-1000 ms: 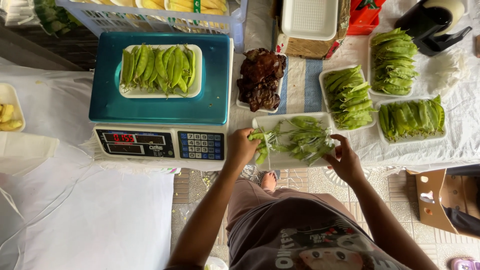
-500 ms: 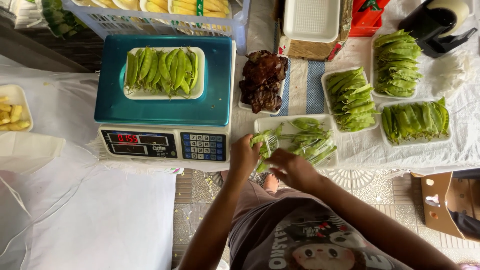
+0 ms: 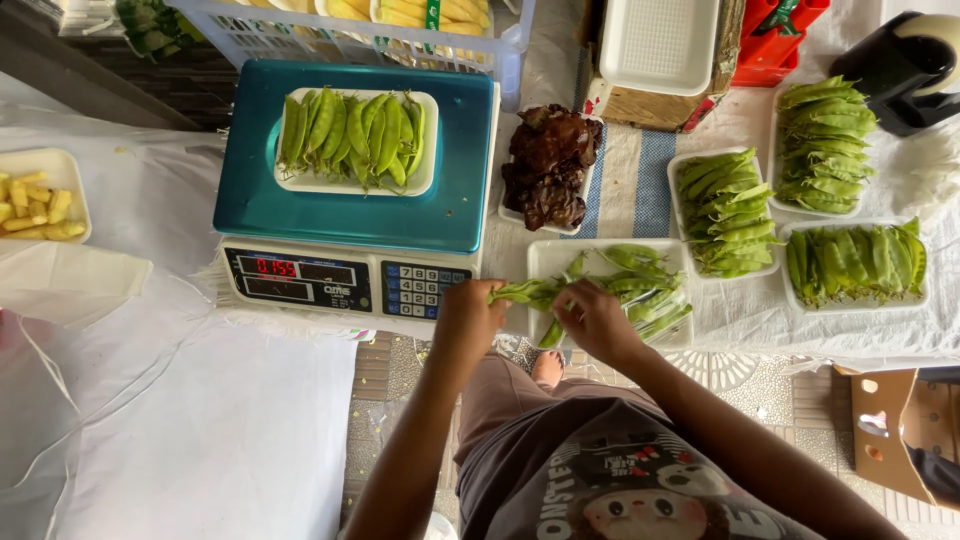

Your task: The person is sorting green beans and placing them into foam trays, then weighing the trays on a digital scale.

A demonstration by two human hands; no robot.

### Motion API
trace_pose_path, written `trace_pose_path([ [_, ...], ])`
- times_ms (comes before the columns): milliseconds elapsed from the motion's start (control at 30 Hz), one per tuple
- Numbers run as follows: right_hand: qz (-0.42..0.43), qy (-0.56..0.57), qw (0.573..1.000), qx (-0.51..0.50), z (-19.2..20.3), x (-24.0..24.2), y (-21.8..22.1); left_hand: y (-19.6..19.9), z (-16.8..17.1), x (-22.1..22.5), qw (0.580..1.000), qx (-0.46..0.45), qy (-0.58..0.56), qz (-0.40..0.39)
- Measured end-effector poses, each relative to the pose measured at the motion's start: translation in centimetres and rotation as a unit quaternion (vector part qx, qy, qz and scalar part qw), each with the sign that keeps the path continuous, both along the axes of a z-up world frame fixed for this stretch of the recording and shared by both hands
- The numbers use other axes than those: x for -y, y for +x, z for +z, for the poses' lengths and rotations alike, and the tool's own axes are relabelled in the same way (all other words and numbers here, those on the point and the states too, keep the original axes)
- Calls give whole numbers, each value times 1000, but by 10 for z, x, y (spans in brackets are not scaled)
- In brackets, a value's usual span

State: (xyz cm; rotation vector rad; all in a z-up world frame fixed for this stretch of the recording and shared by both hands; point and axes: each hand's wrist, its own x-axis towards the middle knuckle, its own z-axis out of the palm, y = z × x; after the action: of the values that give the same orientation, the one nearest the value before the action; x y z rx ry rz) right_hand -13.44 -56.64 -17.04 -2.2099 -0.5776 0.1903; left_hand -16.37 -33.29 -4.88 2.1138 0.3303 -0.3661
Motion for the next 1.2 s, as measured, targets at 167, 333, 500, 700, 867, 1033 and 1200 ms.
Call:
trace_pose_path([
  [167, -113, 236, 949, -177, 58, -8, 23, 2, 53, -24, 985, -36, -169, 4],
  [333, 61, 322, 796, -509, 125, -31, 47, 9, 76, -34, 969, -86, -223, -69],
  [500, 124, 312, 785, -521, 152, -69, 38, 23, 74, -47, 991, -21, -38, -129],
  [700, 8, 355, 820, -449, 107, -109, 44, 34, 79, -89, 985, 78, 20, -155],
  [867, 16, 387, 793, -470, 122, -141, 54, 47, 86, -138, 973, 32, -204, -101],
  [1033, 31, 455, 725, -516, 118, -165, 65, 60, 66, -170, 943, 43, -327, -51],
  [1200, 21, 506, 698, -506, 118, -183, 73, 77, 65, -203, 916, 96, -390, -19],
])
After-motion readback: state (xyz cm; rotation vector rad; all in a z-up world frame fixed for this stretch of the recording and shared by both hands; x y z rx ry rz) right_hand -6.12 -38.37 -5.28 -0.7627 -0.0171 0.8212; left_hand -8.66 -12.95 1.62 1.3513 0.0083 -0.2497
